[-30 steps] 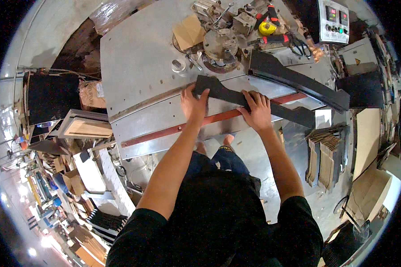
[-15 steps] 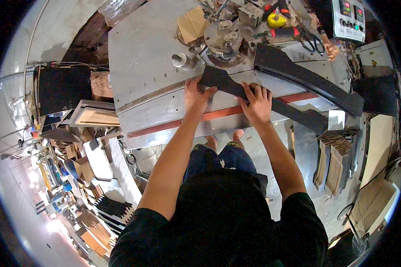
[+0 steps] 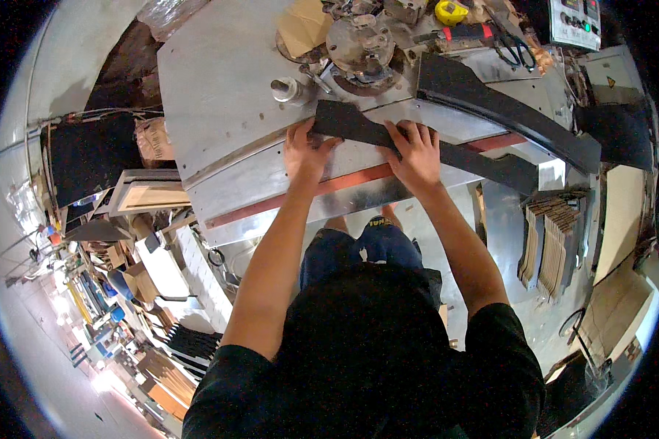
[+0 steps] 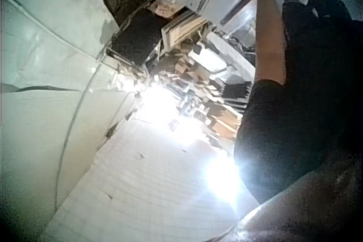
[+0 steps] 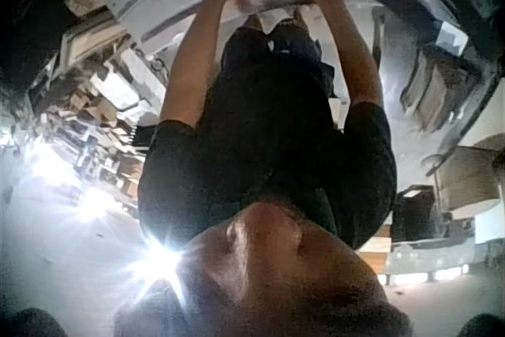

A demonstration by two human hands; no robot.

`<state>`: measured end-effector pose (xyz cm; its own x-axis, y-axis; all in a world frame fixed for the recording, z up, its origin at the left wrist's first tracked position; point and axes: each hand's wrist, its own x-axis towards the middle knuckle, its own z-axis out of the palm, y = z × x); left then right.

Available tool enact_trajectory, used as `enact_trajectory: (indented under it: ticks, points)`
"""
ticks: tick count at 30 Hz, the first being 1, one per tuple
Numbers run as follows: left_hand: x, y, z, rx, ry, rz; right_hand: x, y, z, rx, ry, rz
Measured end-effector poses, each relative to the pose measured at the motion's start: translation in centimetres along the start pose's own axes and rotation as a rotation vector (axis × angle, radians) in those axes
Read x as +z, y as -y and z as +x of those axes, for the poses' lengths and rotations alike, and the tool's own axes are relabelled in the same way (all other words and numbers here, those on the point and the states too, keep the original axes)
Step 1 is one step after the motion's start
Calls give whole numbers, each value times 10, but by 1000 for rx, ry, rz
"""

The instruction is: The person repeatedly picks up dark, elongated parts from a stack and rubs their edges against a cylindrical roller on a workbench. The person handles the parts one at a time, moving them between the stack and the machine to treat the edges.

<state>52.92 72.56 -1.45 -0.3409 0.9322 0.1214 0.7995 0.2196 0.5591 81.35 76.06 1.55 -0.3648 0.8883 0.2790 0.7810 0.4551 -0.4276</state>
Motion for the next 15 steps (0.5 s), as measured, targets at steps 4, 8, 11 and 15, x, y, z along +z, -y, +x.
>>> enact_trajectory:
  ticks: [4, 8, 11, 15]
  points:
    - [-15, -6, -1, -32, 19, -16, 3, 8, 2, 3, 38, -5]
    - [-18, 26, -3, 42, -51, 2, 13, 21, 9, 27, 118, 37]
    - [-35, 61, 23, 100, 139, 90, 23, 35, 14, 48, 107, 1]
    - [-82, 41, 89, 319, 269, 86, 39, 54, 17, 92, 42, -14]
